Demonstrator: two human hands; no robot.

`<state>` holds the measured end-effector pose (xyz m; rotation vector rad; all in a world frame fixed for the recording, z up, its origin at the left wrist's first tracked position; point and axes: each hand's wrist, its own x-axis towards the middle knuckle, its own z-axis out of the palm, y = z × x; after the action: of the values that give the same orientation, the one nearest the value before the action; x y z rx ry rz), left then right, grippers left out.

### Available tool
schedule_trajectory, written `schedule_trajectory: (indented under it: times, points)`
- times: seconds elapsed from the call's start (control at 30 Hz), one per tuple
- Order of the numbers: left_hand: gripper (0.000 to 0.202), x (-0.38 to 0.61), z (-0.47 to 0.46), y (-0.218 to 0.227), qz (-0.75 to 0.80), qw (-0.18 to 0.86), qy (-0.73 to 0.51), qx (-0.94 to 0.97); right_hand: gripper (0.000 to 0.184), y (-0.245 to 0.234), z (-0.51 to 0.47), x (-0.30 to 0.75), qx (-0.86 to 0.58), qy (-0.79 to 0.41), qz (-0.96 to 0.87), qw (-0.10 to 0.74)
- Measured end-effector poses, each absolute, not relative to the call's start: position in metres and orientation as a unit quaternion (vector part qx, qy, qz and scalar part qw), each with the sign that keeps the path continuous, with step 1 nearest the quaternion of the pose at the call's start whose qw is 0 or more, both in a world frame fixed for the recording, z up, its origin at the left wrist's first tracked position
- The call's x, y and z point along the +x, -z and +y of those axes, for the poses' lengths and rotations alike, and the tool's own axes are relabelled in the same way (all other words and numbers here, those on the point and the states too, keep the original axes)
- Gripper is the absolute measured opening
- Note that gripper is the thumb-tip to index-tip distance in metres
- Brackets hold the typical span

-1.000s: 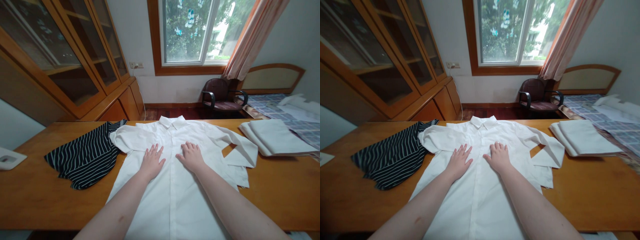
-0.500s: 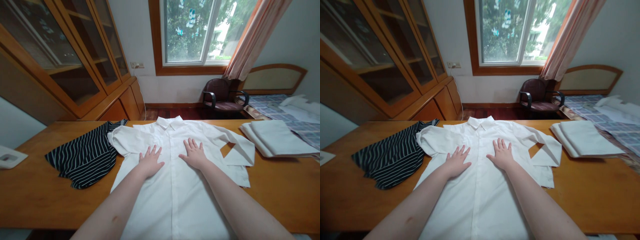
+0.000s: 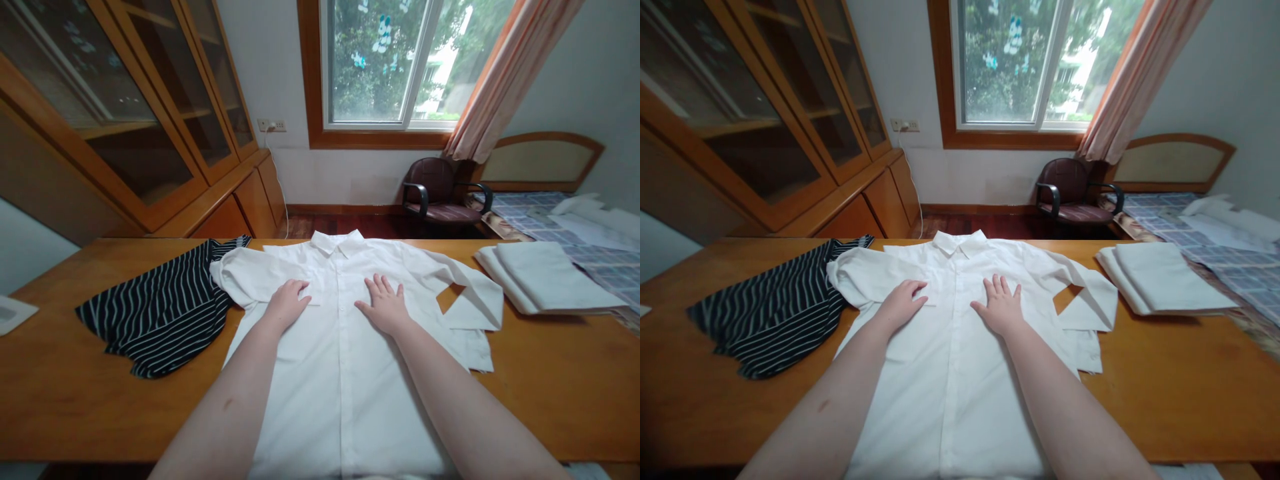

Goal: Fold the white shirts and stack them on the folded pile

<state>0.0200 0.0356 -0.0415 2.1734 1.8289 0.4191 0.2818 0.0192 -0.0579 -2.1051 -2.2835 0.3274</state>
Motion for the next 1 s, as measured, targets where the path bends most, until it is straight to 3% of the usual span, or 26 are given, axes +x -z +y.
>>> schedule_trajectory:
  times: [0.23, 0.4, 0.57, 0.67, 0.8, 0.9, 1.0]
  points:
    - [0.038, 0.019, 0.034, 0.035, 0.591, 0.105, -0.15, 0.786, 0.071, 0.055, 0.021, 0.286, -0.662, -0.11, -0.74, 0.036]
    - [0.01, 0.024, 0.036, 0.036, 0.61, 0.118, -0.121, 0.774, 0.064, 0.056, 0.023, 0.286, -0.657, -0.115, -0.742, 0.072]
    - [0.01, 0.031, 0.033, 0.032, 0.629, 0.077, -0.14, 0.76, 0.047, 0.051, 0.021, 0.286, -0.62, -0.139, -0.746, 0.202]
    - [0.013, 0.036, 0.026, 0.026, 0.638, 0.058, -0.223, 0.735, 0.039, 0.045, 0.019, 0.285, -0.577, -0.232, -0.722, 0.303]
    - [0.014, 0.045, 0.015, 0.017, 0.562, 0.098, -0.298, 0.765, 0.042, 0.043, 0.017, 0.28, -0.512, -0.452, -0.633, 0.365]
    - [0.014, 0.055, 0.007, 0.013, 0.482, 0.158, -0.286, 0.813, 0.05, 0.045, 0.017, 0.277, -0.459, -0.558, -0.579, 0.378]
    - [0.013, 0.066, 0.0, 0.012, 0.42, 0.219, -0.232, 0.85, 0.048, 0.047, 0.016, 0.275, -0.435, -0.587, -0.573, 0.372]
